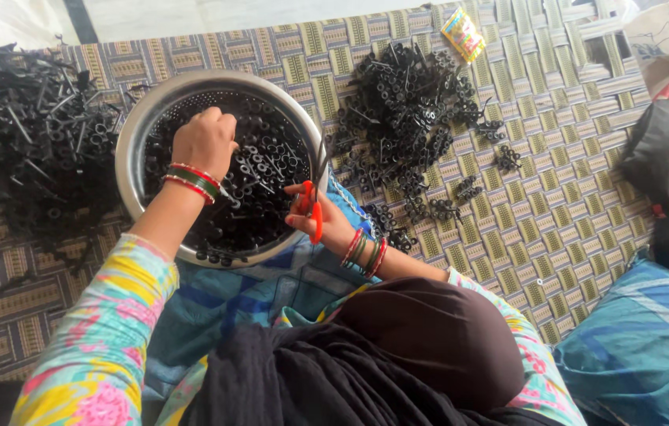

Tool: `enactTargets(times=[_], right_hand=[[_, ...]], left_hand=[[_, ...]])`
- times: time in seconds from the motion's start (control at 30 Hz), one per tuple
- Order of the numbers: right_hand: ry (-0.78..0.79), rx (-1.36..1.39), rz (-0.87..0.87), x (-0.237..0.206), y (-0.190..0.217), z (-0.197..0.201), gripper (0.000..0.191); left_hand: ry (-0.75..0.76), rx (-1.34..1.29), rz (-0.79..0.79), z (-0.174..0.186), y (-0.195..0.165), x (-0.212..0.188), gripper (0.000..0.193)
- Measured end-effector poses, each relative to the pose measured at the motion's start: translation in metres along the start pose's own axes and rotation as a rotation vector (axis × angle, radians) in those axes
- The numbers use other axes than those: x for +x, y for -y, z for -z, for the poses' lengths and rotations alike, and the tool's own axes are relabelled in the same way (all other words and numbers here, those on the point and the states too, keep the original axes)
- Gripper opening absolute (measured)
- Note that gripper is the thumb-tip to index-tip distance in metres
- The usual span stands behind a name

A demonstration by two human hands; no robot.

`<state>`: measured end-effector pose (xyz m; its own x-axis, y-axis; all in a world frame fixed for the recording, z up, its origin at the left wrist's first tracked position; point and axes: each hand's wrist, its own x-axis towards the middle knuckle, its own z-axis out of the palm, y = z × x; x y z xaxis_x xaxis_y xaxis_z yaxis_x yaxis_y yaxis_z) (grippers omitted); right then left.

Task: The person sits on a mat and uses red-handled scissors to cut small black metal parts from a metal bowl, placing the cut pieces onto a pile on the mat.

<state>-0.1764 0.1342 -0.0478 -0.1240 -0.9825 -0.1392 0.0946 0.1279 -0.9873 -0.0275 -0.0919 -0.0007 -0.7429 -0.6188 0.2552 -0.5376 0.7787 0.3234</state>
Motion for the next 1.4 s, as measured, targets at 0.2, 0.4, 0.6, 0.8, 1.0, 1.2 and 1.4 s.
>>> enactTargets(times=[0.2, 0.4, 0.6, 0.8, 1.0, 1.2, 1.4], right_hand=[[-0.04, 0.076, -0.103, 0.01, 0.012, -0.006, 0.053], [-0.048, 0.104, -0.146, 0.007, 0.006, -0.008, 0.051], [-0.047, 0.075, -0.073, 0.008, -0.003, -0.003, 0.054], [0.066, -0.077, 0.101, 0.007, 0.005, -0.004, 0.064], [0.123, -0.073, 0.053, 0.004, 0.003, 0.003, 0.052], [0.052, -0.2, -0.129, 0.004, -0.011, -0.002, 0.039], [0.158, -0.735, -0.174, -0.004, 0.015, -0.004, 0.059]], left_hand=[[-0.119, -0.139, 0.017, -0.004, -0.006, -0.011, 0.015], [-0.288, 0.024, -0.1, -0.017, -0.01, 0.026, 0.021], [-0.043, 0.128, -0.07, -0.015, -0.004, 0.023, 0.013], [-0.103, 0.016, -0.102, -0.009, -0.001, 0.008, 0.011], [-0.351, -0.4, 0.035, -0.002, -0.003, -0.023, 0.033], [-0.083, -1.295, 0.64, -0.004, -0.001, -0.071, 0.017], [-0.135, -1.864, 0.669, -0.022, -0.005, -0.11, 0.015]])
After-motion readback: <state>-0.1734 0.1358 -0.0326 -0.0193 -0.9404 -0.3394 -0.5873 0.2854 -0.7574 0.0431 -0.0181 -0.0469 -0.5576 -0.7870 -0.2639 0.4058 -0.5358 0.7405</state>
